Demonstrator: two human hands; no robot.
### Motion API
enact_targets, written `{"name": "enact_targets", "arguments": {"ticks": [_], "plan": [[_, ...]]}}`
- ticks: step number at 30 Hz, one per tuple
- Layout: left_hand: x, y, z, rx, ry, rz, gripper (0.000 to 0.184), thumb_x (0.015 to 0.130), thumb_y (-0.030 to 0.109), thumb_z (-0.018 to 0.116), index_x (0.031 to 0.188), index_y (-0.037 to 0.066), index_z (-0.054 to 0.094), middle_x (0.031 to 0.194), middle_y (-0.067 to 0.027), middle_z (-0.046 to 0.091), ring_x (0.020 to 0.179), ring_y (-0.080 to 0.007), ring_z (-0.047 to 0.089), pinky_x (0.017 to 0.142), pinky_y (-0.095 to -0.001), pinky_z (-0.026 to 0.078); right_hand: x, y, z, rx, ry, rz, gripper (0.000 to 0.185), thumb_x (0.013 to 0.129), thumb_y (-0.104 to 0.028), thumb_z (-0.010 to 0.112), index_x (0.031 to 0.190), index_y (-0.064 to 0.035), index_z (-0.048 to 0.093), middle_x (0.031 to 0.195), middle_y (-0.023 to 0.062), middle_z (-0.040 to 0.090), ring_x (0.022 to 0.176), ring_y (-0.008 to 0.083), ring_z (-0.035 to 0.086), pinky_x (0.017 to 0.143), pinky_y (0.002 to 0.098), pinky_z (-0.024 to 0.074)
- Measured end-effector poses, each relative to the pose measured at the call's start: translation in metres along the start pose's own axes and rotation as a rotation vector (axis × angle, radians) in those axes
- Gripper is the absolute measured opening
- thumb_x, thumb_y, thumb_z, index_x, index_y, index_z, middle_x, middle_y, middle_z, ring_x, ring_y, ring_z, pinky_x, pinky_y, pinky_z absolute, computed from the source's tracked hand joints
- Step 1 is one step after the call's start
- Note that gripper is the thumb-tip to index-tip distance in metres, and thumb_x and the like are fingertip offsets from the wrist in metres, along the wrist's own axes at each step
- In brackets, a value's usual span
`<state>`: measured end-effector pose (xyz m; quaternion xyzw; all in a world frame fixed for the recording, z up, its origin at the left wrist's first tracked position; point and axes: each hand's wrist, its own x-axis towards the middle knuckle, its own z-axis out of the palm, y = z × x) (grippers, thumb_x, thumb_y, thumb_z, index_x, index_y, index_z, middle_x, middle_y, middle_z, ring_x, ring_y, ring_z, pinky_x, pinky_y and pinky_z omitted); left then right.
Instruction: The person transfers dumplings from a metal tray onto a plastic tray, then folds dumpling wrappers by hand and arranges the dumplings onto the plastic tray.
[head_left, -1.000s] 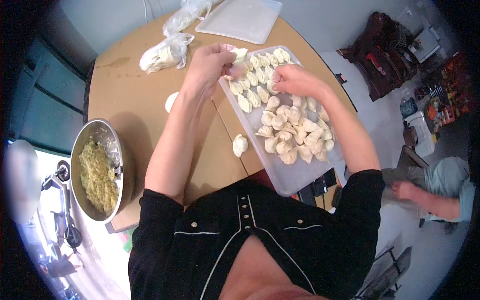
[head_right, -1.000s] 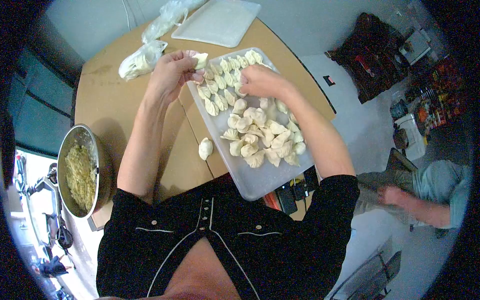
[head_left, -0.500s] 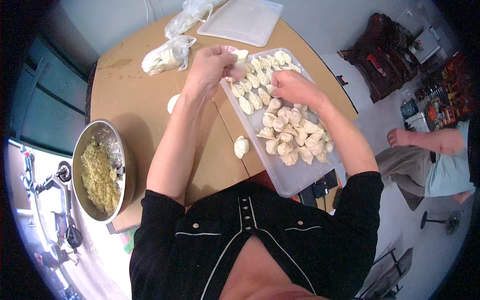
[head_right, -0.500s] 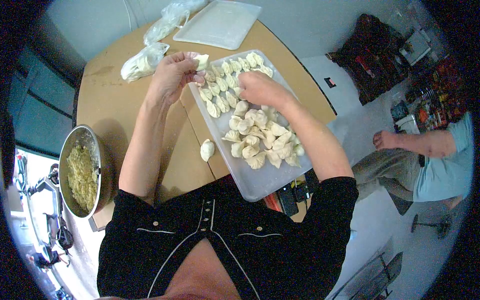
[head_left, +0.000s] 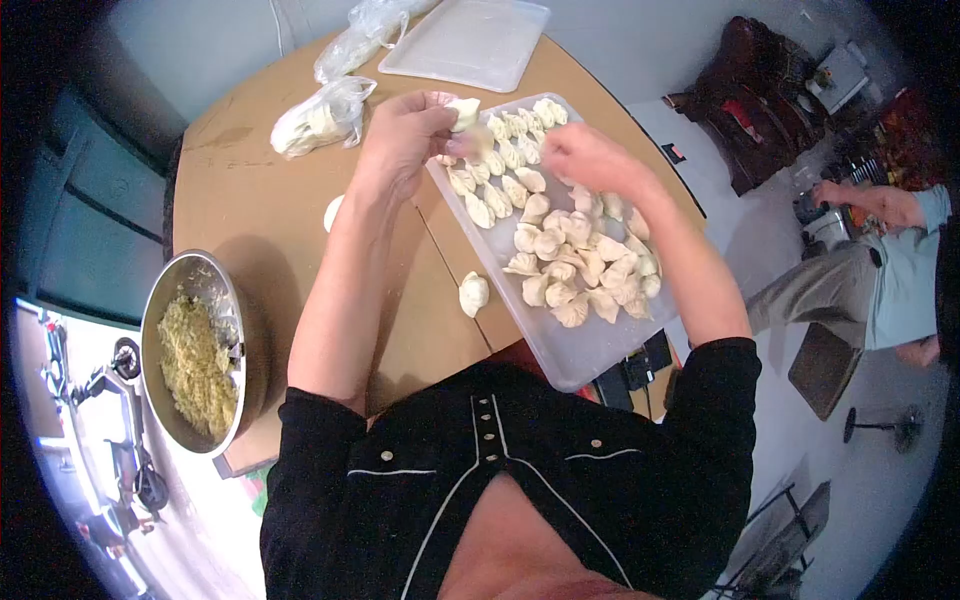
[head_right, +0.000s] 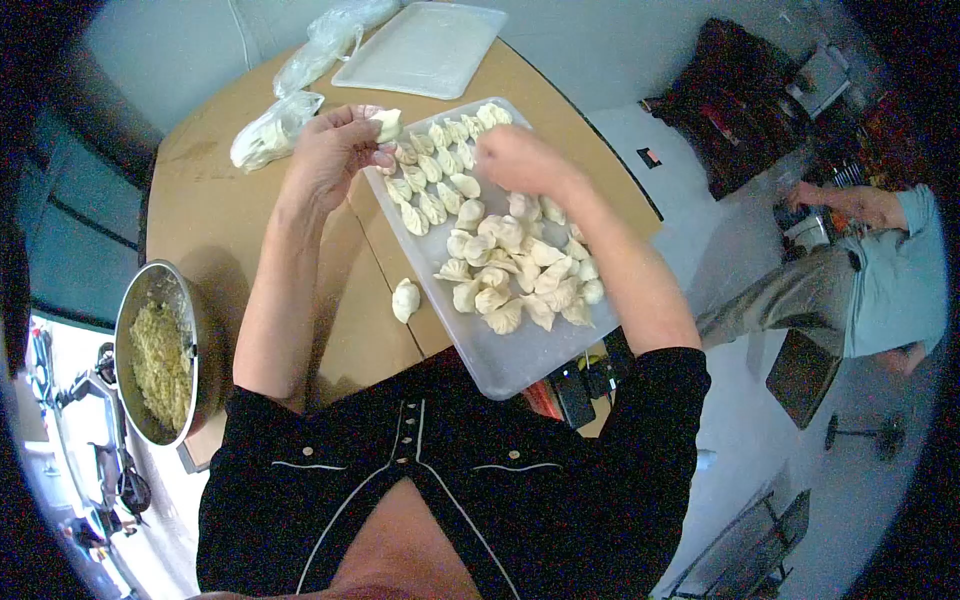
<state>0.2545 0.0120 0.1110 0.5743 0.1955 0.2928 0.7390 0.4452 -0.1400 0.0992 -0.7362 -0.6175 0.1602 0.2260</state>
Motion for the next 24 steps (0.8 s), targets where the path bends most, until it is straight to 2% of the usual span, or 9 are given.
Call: {"name": "enact_targets", "arguments": {"ticks": [2, 5, 12, 15, 17, 24], "plan": [[0.0, -0.001, -0.001, 0.013, -0.005, 0.003, 0.014, 0.084, 0.001, 0.055, 0.095, -0.008, 0.057, 0.084, -0.0115, 0.061, 0.067, -0.017, 0.062, 0.058, -0.026, 0.055, -0.003, 0.009, -0.012, -0.048, 0.08, 0.054, 0.014, 0.079, -0.011, 0.057, 0.074, 0.0013, 0.057, 0.062, 0.0108, 0.055, 0.059, 0.0172, 0.052, 0.057, 0.0339, 0.0424], [-0.003, 0.003, 0.002, 0.007, -0.004, 0.009, 0.015, 0.084, 0.001, 0.054, 0.095, -0.009, 0.057, 0.084, -0.0118, 0.061, 0.067, -0.0174, 0.062, 0.058, -0.0264, 0.055, -0.003, 0.025, -0.017, -0.166, 0.083, 0.065, 0.014, 0.079, -0.011, 0.058, 0.073, 0.0006, 0.058, 0.06, 0.0093, 0.054, 0.057, 0.0178, 0.05, 0.057, 0.0339, 0.0415], [-0.002, 0.002, -0.001, 0.014, -0.011, 0.029, 0.015, 0.084, 0.0, 0.054, 0.095, -0.009, 0.057, 0.085, -0.0128, 0.061, 0.067, -0.0183, 0.062, 0.058, -0.0265, 0.056, -0.006, 0.027, -0.008, -0.195, 0.046, 0.067, 0.016, 0.079, -0.013, 0.06, 0.074, 0.0026, 0.058, 0.062, 0.0133, 0.057, 0.059, 0.0207, 0.054, 0.058, 0.0357, 0.0431], [-0.001, 0.001, -0.002, -0.006, -0.025, 0.033, 0.014, 0.084, 0.001, 0.054, 0.094, -0.009, 0.057, 0.085, -0.0127, 0.061, 0.067, -0.0181, 0.062, 0.058, -0.0266, 0.056, -0.006, 0.019, -0.004, -0.29, 0.02, 0.186, 0.015, 0.078, -0.012, 0.058, 0.074, 0.0026, 0.059, 0.066, 0.0164, 0.059, 0.063, 0.024, 0.059, 0.061, 0.0377, 0.0454], [-0.003, 0.003, 0.0, -0.009, -0.03, 0.028, 0.014, 0.084, 0.001, 0.055, 0.093, -0.009, 0.057, 0.084, -0.0125, 0.061, 0.067, -0.0179, 0.062, 0.058, -0.0266, 0.056, -0.003, 0.014, -0.005, -0.371, -0.054, 0.276, 0.022, 0.076, -0.011, 0.055, 0.088, 0.0024, 0.067, 0.09, 0.0245, 0.065, 0.089, 0.0367, 0.064, 0.08, 0.0441, 0.05], [-0.003, 0.004, -0.001, -0.008, -0.013, 0.025, 0.014, 0.084, 0.001, 0.055, 0.093, -0.01, 0.056, 0.085, -0.0127, 0.061, 0.066, -0.018, 0.062, 0.057, -0.0254, 0.055, -0.006, 0.008, -0.009, -0.298, -0.075, 0.253, 0.02, 0.074, -0.011, 0.058, 0.086, 0.0041, 0.065, 0.093, 0.0242, 0.064, 0.091, 0.0364, 0.063, 0.08, 0.044, 0.0493]]}}
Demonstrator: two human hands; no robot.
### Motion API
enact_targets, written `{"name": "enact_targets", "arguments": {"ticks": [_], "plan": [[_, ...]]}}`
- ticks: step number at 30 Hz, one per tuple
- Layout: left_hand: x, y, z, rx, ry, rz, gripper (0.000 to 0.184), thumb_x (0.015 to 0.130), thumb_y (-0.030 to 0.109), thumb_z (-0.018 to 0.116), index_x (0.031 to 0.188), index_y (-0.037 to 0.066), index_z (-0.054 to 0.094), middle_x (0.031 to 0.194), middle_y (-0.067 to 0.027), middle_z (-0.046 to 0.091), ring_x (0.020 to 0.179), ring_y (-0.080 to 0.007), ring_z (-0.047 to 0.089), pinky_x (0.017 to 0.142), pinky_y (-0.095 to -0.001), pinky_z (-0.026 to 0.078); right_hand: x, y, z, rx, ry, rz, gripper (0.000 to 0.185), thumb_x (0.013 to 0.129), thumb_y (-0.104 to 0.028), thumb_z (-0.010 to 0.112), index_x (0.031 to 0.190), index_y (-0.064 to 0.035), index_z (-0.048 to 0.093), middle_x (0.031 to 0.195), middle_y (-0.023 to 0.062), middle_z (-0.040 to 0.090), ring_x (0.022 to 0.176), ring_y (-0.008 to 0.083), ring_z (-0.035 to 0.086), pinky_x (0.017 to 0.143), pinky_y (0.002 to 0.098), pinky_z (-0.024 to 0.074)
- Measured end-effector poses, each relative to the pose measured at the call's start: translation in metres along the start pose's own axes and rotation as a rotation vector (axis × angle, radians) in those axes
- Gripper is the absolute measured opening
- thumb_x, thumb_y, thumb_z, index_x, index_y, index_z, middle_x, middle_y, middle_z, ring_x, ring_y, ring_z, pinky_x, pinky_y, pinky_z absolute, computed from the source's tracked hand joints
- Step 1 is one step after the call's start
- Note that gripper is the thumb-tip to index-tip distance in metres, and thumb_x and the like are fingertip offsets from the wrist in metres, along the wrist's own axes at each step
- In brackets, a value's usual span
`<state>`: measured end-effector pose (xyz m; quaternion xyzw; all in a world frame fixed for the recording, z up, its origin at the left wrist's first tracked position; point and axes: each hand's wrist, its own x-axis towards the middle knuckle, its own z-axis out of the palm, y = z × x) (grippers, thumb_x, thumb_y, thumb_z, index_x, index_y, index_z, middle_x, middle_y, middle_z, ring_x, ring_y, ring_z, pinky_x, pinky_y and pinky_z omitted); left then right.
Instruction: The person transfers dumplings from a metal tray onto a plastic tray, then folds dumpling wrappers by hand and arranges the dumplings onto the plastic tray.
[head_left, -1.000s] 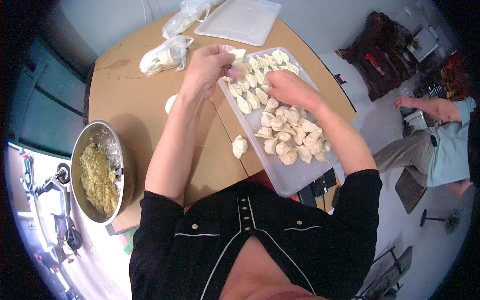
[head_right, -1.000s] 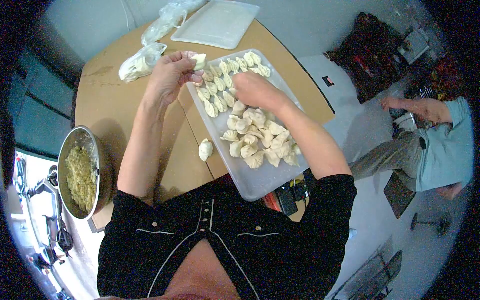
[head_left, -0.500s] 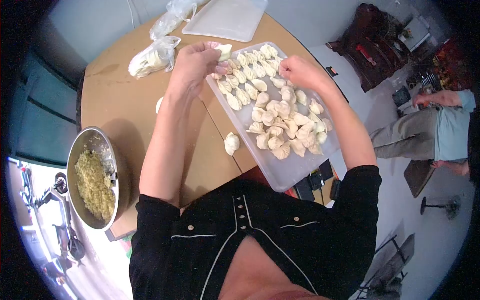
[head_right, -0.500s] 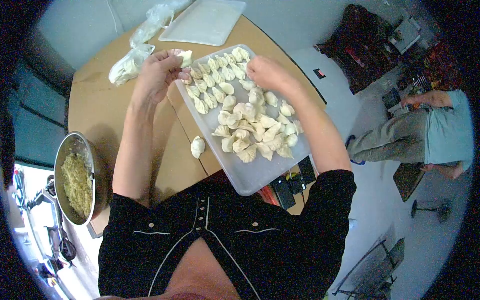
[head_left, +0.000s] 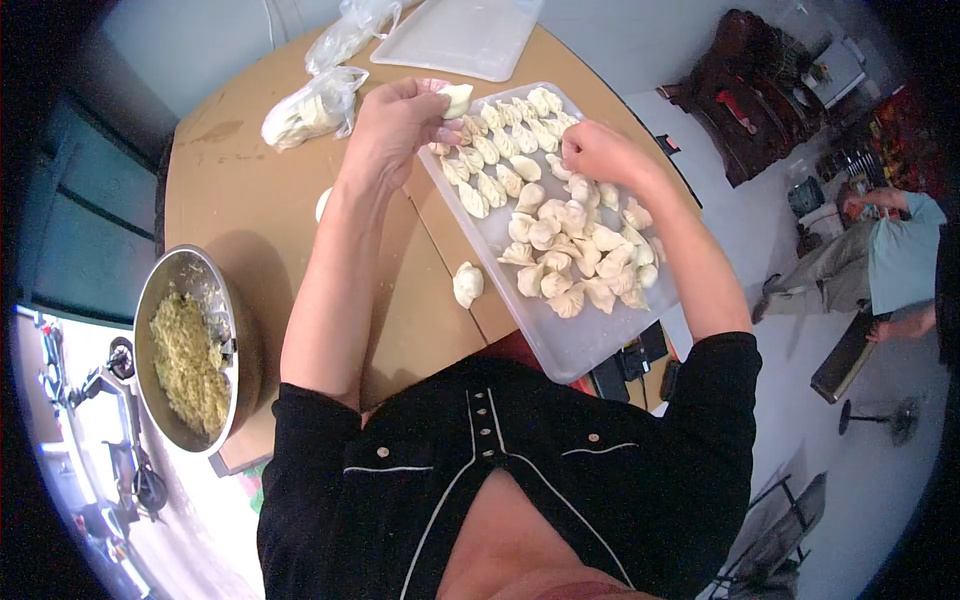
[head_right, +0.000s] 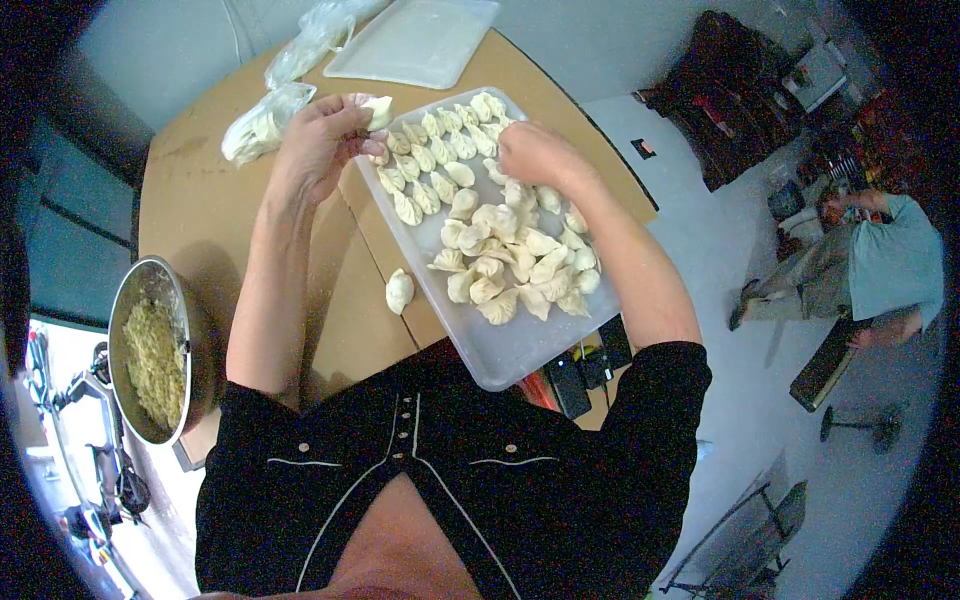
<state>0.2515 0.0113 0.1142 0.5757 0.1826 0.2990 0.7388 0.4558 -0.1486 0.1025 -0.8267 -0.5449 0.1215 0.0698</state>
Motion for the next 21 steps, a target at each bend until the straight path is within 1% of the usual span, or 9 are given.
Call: {"name": "enact_targets", "arguments": {"ticks": [2, 3, 5, 6, 8, 15, 17, 18, 21], "plan": [[0.002, -0.002, -0.001, -0.012, 0.003, 0.001, 0.013, 0.085, 0.001, 0.055, 0.093, -0.01, 0.057, 0.084, -0.0129, 0.061, 0.066, -0.0178, 0.062, 0.056, -0.0249, 0.055, -0.002, 0.002, -0.001, 0.033, -0.036, -0.028, 0.02, 0.071, -0.011, 0.062, 0.086, 0.0025, 0.065, 0.092, 0.0224, 0.065, 0.091, 0.0347, 0.063, 0.079, 0.0425, 0.0492], [0.001, -0.001, -0.001, -0.013, 0.004, 0.002, 0.013, 0.085, 0.001, 0.055, 0.093, -0.01, 0.057, 0.084, -0.0129, 0.061, 0.066, -0.0178, 0.062, 0.056, -0.0249, 0.055, -0.002, 0.004, 0.002, 0.032, -0.036, -0.029, 0.02, 0.071, -0.011, 0.062, 0.086, 0.0025, 0.065, 0.092, 0.0224, 0.065, 0.091, 0.0347, 0.063, 0.079, 0.0425, 0.0492], [-0.001, 0.0, 0.001, -0.005, -0.002, 0.015, 0.013, 0.085, 0.001, 0.055, 0.093, -0.01, 0.057, 0.084, -0.0129, 0.06, 0.066, -0.0176, 0.062, 0.056, -0.025, 0.055, 0.0, 0.011, 0.011, 0.088, 0.101, -0.097, 0.021, 0.068, -0.012, 0.066, 0.086, 0.0003, 0.064, 0.089, 0.019, 0.066, 0.089, 0.0319, 0.064, 0.077, 0.0402, 0.049], [-0.001, 0.0, 0.0, -0.005, -0.002, 0.016, 0.013, 0.085, 0.001, 0.055, 0.093, -0.01, 0.057, 0.084, -0.0129, 0.06, 0.066, -0.0176, 0.062, 0.056, -0.025, 0.055, 0.0, 0.01, 0.01, 0.087, 0.102, -0.098, 0.021, 0.068, -0.012, 0.066, 0.086, 0.0003, 0.064, 0.089, 0.019, 0.066, 0.089, 0.0319, 0.064, 0.077, 0.0402, 0.049], [0.0, 0.0, 0.0, -0.004, -0.012, 0.018, 0.013, 0.085, 0.0, 0.055, 0.093, -0.009, 0.057, 0.084, -0.0128, 0.06, 0.066, -0.0174, 0.062, 0.055, -0.0251, 0.055, 0.0, 0.008, 0.007, 0.085, 0.007, -0.064, 0.021, 0.069, -0.013, 0.067, 0.084, 0.0004, 0.063, 0.088, 0.0171, 0.066, 0.086, 0.0302, 0.064, 0.075, 0.0392, 0.0487], [0.0, -0.001, -0.001, -0.015, -0.018, 0.02, 0.012, 0.085, 0.0, 0.055, 0.093, -0.009, 0.057, 0.083, -0.0127, 0.06, 0.065, -0.0174, 0.062, 0.055, -0.0254, 0.055, 0.001, 0.008, 0.009, 0.096, -0.022, -0.03, 0.016, 0.071, -0.013, 0.064, 0.08, -0.0003, 0.062, 0.085, 0.0169, 0.065, 0.083, 0.0298, 0.064, 0.074, 0.0392, 0.0487], [0.001, -0.002, -0.001, -0.02, -0.024, 0.021, 0.011, 0.085, 0.0, 0.055, 0.092, -0.009, 0.057, 0.082, -0.0125, 0.06, 0.065, -0.0174, 0.062, 0.055, -0.0257, 0.055, 0.009, 0.017, 0.024, 0.191, 0.154, -0.117, 0.013, 0.07, -0.009, 0.065, 0.07, 0.0001, 0.056, 0.065, 0.0099, 0.058, 0.062, 0.0199, 0.056, 0.059, 0.0356, 0.0439], [0.001, -0.001, -0.001, -0.02, -0.023, 0.02, 0.011, 0.085, 0.0, 0.055, 0.092, -0.009, 0.057, 0.082, -0.0125, 0.06, 0.065, -0.0174, 0.062, 0.055, -0.0257, 0.055, 0.009, 0.012, 0.024, 0.191, 0.154, -0.117, 0.013, 0.07, -0.009, 0.065, 0.07, 0.0001, 0.056, 0.065, 0.0099, 0.058, 0.062, 0.0199, 0.056, 0.059, 0.0356, 0.0439], [-0.001, 0.0, 0.001, -0.021, -0.027, 0.02, 0.01, 0.085, 0.0, 0.055, 0.091, -0.008, 0.057, 0.082, -0.0121, 0.061, 0.065, -0.0173, 0.062, 0.055, -0.0259, 0.055, 0.006, -0.004, 0.029, 0.159, 0.254, -0.075, 0.015, 0.072, -0.01, 0.066, 0.068, -0.0012, 0.054, 0.064, 0.0104, 0.057, 0.061, 0.0218, 0.055, 0.058, 0.0367, 0.0434]]}}
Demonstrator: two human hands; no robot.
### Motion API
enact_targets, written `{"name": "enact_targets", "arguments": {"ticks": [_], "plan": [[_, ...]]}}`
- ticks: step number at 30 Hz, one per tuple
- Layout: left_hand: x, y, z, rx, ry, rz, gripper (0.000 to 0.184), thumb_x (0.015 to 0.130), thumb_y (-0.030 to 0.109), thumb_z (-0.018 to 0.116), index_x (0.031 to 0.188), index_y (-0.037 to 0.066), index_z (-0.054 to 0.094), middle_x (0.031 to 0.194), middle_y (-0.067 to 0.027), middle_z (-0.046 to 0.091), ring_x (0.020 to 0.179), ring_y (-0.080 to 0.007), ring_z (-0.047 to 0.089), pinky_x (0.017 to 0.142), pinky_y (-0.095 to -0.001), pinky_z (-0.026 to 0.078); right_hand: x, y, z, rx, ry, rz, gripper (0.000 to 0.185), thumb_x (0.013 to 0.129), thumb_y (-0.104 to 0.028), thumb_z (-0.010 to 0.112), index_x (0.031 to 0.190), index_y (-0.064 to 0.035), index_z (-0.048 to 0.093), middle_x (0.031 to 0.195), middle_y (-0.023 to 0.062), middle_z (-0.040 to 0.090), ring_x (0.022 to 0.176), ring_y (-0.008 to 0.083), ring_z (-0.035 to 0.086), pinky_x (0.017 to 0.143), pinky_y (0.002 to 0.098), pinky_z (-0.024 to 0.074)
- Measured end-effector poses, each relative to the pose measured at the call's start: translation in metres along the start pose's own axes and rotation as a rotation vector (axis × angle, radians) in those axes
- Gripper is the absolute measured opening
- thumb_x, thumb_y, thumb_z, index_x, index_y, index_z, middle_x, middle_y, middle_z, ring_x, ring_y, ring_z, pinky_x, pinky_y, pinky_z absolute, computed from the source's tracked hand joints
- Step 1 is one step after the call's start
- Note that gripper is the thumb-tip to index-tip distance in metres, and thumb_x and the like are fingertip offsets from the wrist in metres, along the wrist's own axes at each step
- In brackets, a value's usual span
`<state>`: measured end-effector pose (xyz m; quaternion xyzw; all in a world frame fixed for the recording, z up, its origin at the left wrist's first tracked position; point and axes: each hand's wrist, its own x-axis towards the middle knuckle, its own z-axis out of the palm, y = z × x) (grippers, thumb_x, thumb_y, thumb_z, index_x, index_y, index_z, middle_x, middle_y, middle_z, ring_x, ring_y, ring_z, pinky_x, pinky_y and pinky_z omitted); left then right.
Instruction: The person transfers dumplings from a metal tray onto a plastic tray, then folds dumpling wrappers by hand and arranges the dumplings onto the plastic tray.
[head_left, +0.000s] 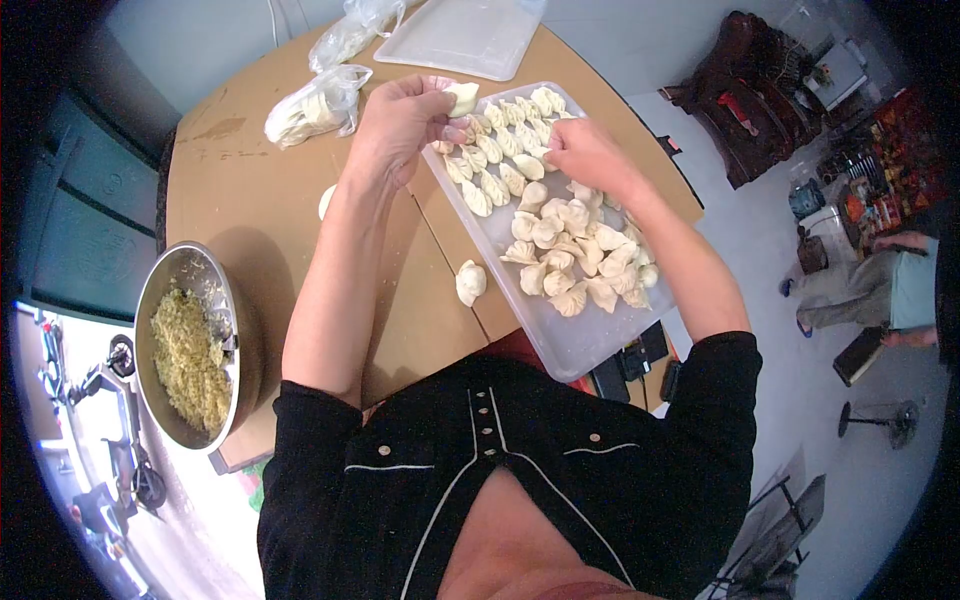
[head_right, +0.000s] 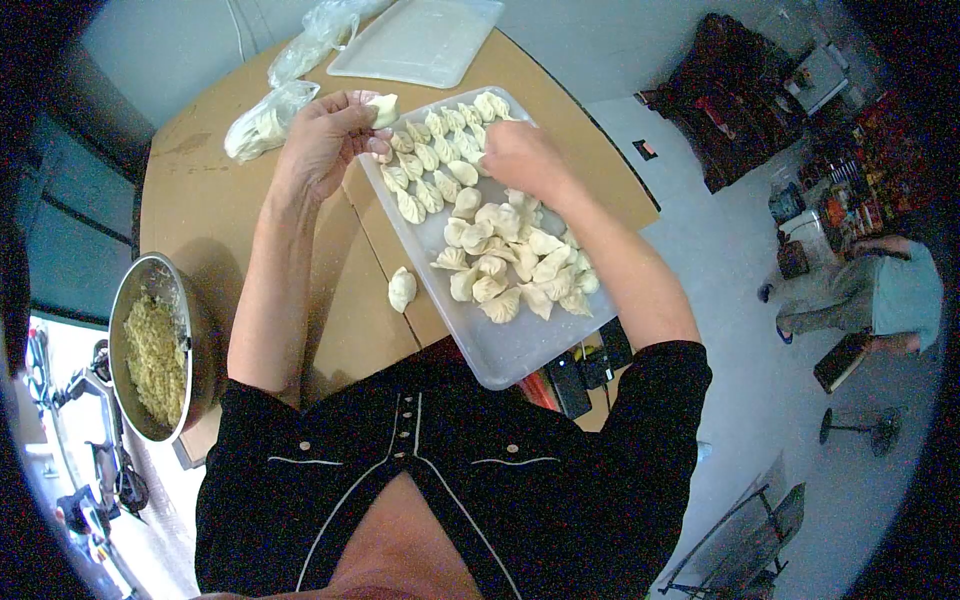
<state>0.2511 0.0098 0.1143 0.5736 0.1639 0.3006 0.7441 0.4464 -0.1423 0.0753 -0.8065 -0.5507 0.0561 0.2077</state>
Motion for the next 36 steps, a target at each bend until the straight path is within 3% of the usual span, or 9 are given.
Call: {"name": "enact_targets", "arguments": {"ticks": [6, 8, 21, 30, 32, 36], "plan": [[-0.001, 0.001, 0.0, 0.003, 0.01, 0.004, 0.011, 0.085, 0.001, 0.056, 0.092, -0.007, 0.057, 0.081, -0.0114, 0.06, 0.065, -0.0168, 0.063, 0.056, -0.0258, 0.056, -0.003, -0.003, 0.004, -0.006, 0.051, -0.098, 0.019, 0.075, -0.01, 0.065, 0.065, -0.0017, 0.052, 0.064, 0.0125, 0.057, 0.062, 0.0259, 0.057, 0.059, 0.0393, 0.0427], [-0.001, 0.002, 0.0, 0.052, -0.002, -0.019, 0.013, 0.089, 0.002, 0.051, 0.097, -0.008, 0.054, 0.087, -0.0137, 0.06, 0.07, -0.0202, 0.063, 0.061, -0.0295, 0.056, -0.005, -0.006, 0.002, -0.011, 0.04, -0.12, 0.018, 0.075, -0.009, 0.065, 0.065, -0.0008, 0.052, 0.065, 0.0126, 0.058, 0.063, 0.0268, 0.058, 0.059, 0.0392, 0.043], [-0.002, 0.0, 0.004, 0.019, 0.005, -0.016, 0.01, 0.086, 0.001, 0.054, 0.091, -0.007, 0.057, 0.082, -0.0121, 0.061, 0.064, -0.0159, 0.062, 0.056, -0.0251, 0.054, -0.008, -0.01, -0.004, -0.027, 0.053, -0.047, 0.018, 0.074, -0.015, 0.063, 0.07, 0.0021, 0.058, 0.067, 0.0154, 0.06, 0.068, 0.0273, 0.062, 0.062, 0.0394, 0.0458], [-0.001, -0.002, 0.003, 0.021, 0.0, -0.019, 0.011, 0.085, 0.0, 0.054, 0.092, -0.007, 0.057, 0.082, -0.0122, 0.062, 0.064, -0.0159, 0.062, 0.057, -0.0248, 0.054, -0.008, -0.019, -0.008, -0.03, -0.103, -0.048, 0.017, 0.076, -0.014, 0.06, 0.072, 0.0024, 0.06, 0.071, 0.0176, 0.062, 0.069, 0.0292, 0.062, 0.064, 0.0404, 0.046], [-0.002, -0.001, 0.004, 0.011, 0.005, -0.017, 0.011, 0.085, 0.0, 0.054, 0.092, -0.007, 0.057, 0.082, -0.0121, 0.062, 0.064, -0.0162, 0.062, 0.057, -0.025, 0.055, -0.009, -0.023, -0.011, -0.054, -0.119, -0.035, 0.024, 0.075, -0.017, 0.06, 0.077, 0.0069, 0.063, 0.082, 0.0264, 0.063, 0.081, 0.0376, 0.064, 0.073, 0.0452, 0.0483], [0.0, -0.003, 0.003, 0.009, -0.004, -0.021, 0.01, 0.085, 0.001, 0.055, 0.092, -0.007, 0.057, 0.082, -0.0119, 0.061, 0.065, -0.0165, 0.063, 0.057, -0.0251, 0.055, -0.012, -0.024, -0.017, -0.025, -0.141, -0.02, 0.023, 0.076, -0.017, 0.059, 0.078, 0.0059, 0.063, 0.081, 0.0251, 0.063, 0.08, 0.0378, 0.063, 0.074, 0.0449, 0.0484]]}}
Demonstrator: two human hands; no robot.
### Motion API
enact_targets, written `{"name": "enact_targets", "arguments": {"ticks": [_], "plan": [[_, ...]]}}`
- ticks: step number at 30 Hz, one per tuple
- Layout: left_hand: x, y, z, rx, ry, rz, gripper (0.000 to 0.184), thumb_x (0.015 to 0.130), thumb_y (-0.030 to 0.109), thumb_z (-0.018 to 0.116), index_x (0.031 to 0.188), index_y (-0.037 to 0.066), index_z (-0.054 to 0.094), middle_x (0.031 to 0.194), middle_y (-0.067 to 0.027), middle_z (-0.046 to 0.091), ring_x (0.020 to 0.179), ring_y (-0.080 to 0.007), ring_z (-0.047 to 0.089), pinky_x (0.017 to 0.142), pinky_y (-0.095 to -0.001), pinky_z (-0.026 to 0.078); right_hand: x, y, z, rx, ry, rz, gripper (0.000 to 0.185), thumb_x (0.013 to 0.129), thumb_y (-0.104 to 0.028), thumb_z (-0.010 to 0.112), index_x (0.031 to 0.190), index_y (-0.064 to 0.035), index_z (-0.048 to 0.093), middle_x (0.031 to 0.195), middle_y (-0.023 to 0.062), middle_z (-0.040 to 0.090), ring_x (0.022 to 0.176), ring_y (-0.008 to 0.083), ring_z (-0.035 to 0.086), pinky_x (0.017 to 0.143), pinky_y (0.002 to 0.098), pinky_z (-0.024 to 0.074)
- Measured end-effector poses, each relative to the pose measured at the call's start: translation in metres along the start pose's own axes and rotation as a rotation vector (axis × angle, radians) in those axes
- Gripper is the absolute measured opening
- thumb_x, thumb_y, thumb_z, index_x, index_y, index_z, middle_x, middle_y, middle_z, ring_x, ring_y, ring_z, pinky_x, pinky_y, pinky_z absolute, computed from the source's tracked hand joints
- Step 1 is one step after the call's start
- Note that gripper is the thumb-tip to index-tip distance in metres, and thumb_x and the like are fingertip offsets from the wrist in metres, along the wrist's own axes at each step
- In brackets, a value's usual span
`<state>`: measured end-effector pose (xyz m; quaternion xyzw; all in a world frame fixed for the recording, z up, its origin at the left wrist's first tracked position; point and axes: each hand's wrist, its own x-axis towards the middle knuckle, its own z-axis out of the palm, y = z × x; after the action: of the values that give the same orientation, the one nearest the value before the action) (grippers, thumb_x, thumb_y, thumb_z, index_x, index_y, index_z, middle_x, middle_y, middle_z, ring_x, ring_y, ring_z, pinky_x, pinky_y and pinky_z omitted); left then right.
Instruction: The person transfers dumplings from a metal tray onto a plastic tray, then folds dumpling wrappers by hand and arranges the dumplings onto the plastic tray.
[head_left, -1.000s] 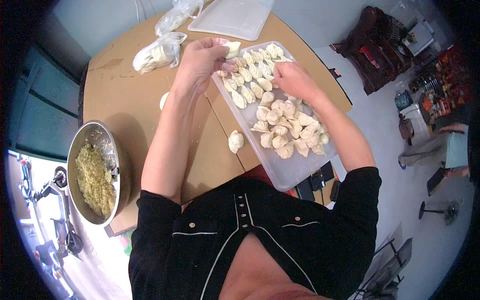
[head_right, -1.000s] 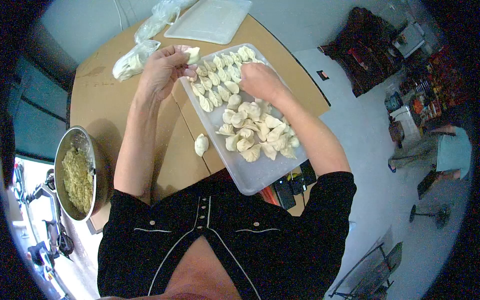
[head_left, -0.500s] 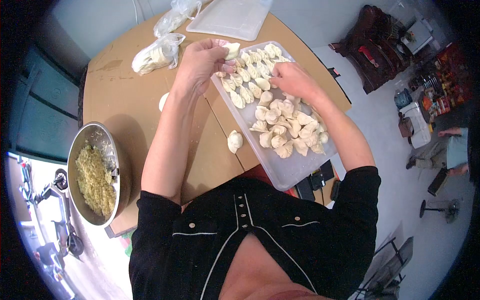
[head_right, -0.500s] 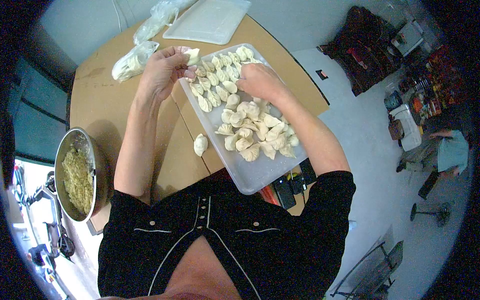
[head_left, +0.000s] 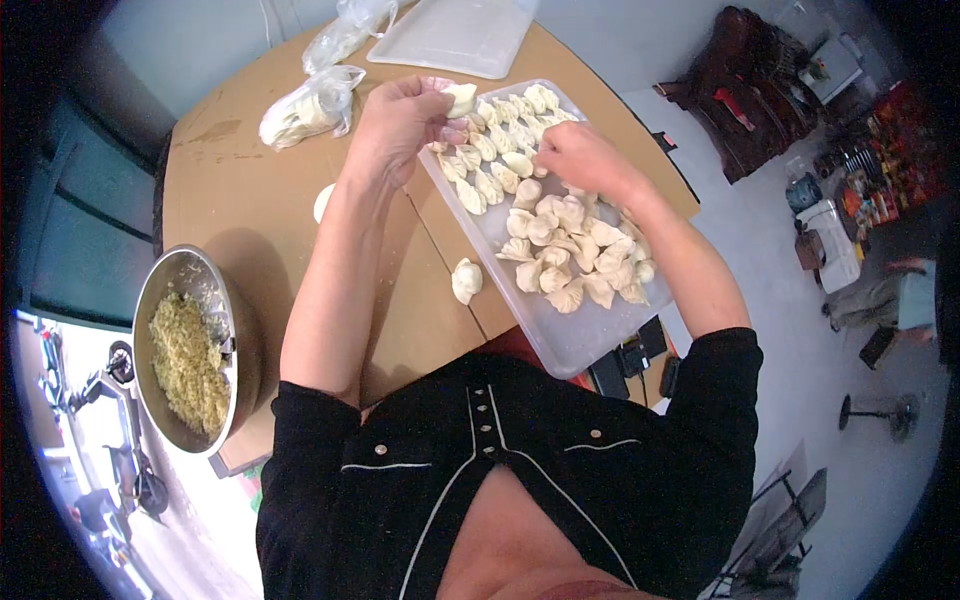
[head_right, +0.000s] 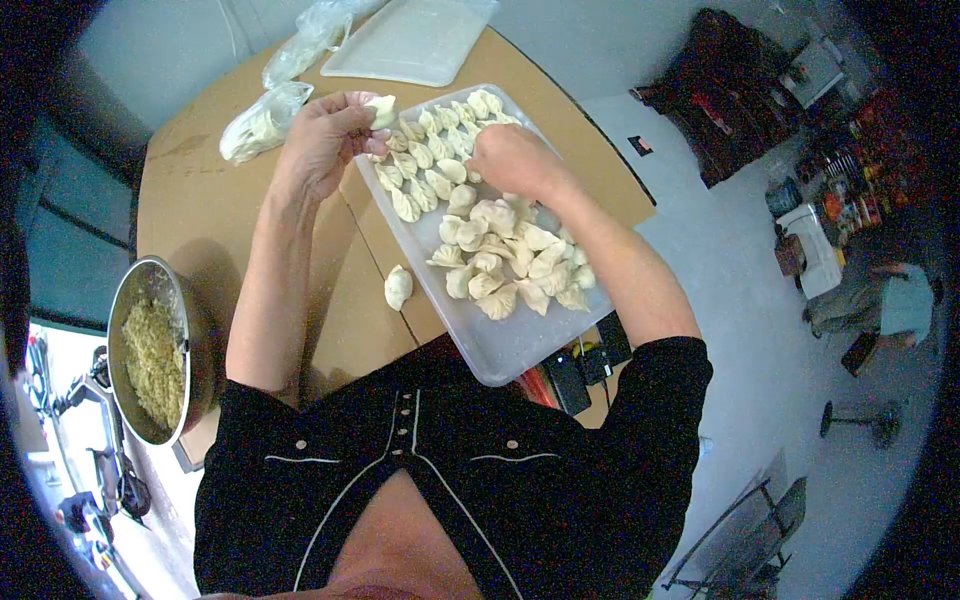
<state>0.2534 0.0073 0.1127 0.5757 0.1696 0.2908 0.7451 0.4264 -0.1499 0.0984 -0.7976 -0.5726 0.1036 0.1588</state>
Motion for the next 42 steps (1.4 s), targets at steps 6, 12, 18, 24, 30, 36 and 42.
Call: {"name": "enact_targets", "arguments": {"ticks": [6, 12, 18, 24, 30, 36, 42], "plan": [[0.003, -0.001, -0.003, 0.047, 0.001, -0.019, 0.011, 0.089, 0.003, 0.053, 0.095, -0.006, 0.055, 0.086, -0.013, 0.062, 0.07, -0.0196, 0.064, 0.06, -0.0289, 0.056, -0.002, 0.036, -0.022, -0.004, 0.191, -0.023, 0.026, 0.083, -0.021, 0.056, 0.075, 0.0034, 0.06, 0.068, 0.0166, 0.06, 0.063, 0.0263, 0.057, 0.061, 0.0384, 0.0438], [0.001, 0.002, -0.003, 0.028, -0.011, -0.022, 0.01, 0.09, 0.002, 0.052, 0.095, -0.006, 0.055, 0.086, -0.0129, 0.061, 0.07, -0.0195, 0.064, 0.06, -0.0285, 0.056, -0.015, 0.055, -0.033, -0.112, 0.063, 0.146, 0.028, 0.082, -0.024, 0.06, 0.077, 0.0034, 0.062, 0.067, 0.0178, 0.061, 0.063, 0.0286, 0.059, 0.061, 0.0406, 0.045], [-0.002, 0.006, 0.003, 0.072, 0.003, -0.039, 0.011, 0.089, 0.002, 0.051, 0.096, -0.006, 0.055, 0.087, -0.0126, 0.061, 0.07, -0.019, 0.063, 0.06, -0.0274, 0.056, -0.015, 0.039, -0.02, -0.096, -0.008, 0.276, 0.033, 0.076, -0.03, 0.066, 0.075, 0.0034, 0.065, 0.07, 0.0211, 0.063, 0.068, 0.0317, 0.063, 0.064, 0.0418, 0.0474], [-0.004, 0.007, 0.003, -0.019, -0.011, -0.016, 0.011, 0.085, 0.0, 0.055, 0.093, -0.008, 0.056, 0.084, -0.0114, 0.061, 0.066, -0.0166, 0.063, 0.055, -0.025, 0.055, -0.007, 0.045, -0.011, -0.289, 0.069, 0.216, 0.023, 0.074, -0.021, 0.063, 0.075, 0.0023, 0.065, 0.075, 0.0234, 0.063, 0.076, 0.0358, 0.064, 0.07, 0.0444, 0.0483], [-0.004, 0.004, 0.003, 0.008, -0.002, -0.008, 0.013, 0.086, 0.0, 0.053, 0.095, -0.008, 0.057, 0.084, -0.0112, 0.061, 0.065, -0.0155, 0.062, 0.056, -0.025, 0.055, -0.011, 0.023, -0.013, -0.208, 0.171, 0.214, 0.017, 0.074, -0.015, 0.059, 0.078, 0.0003, 0.063, 0.077, 0.0219, 0.063, 0.078, 0.036, 0.063, 0.072, 0.0442, 0.0476], [-0.004, 0.006, 0.004, 0.018, -0.017, -0.014, 0.012, 0.087, 0.002, 0.054, 0.095, -0.008, 0.057, 0.084, -0.0113, 0.061, 0.066, -0.0153, 0.062, 0.057, -0.0246, 0.055, 0.001, 0.021, 0.009, -0.128, 0.362, -0.032, 0.016, 0.076, -0.015, 0.058, 0.072, 0.0001, 0.059, 0.072, 0.0196, 0.062, 0.072, 0.0363, 0.061, 0.067, 0.0457, 0.0457], [-0.001, 0.005, 0.0, 0.011, -0.017, -0.023, 0.013, 0.089, 0.001, 0.052, 0.098, -0.007, 0.055, 0.086, -0.0133, 0.062, 0.067, -0.0181, 0.064, 0.057, -0.0263, 0.056, 0.002, 0.017, 0.012, -0.086, 0.403, -0.017, 0.015, 0.079, -0.013, 0.057, 0.073, 0.0003, 0.058, 0.071, 0.0194, 0.061, 0.072, 0.0362, 0.061, 0.065, 0.0452, 0.045]]}}
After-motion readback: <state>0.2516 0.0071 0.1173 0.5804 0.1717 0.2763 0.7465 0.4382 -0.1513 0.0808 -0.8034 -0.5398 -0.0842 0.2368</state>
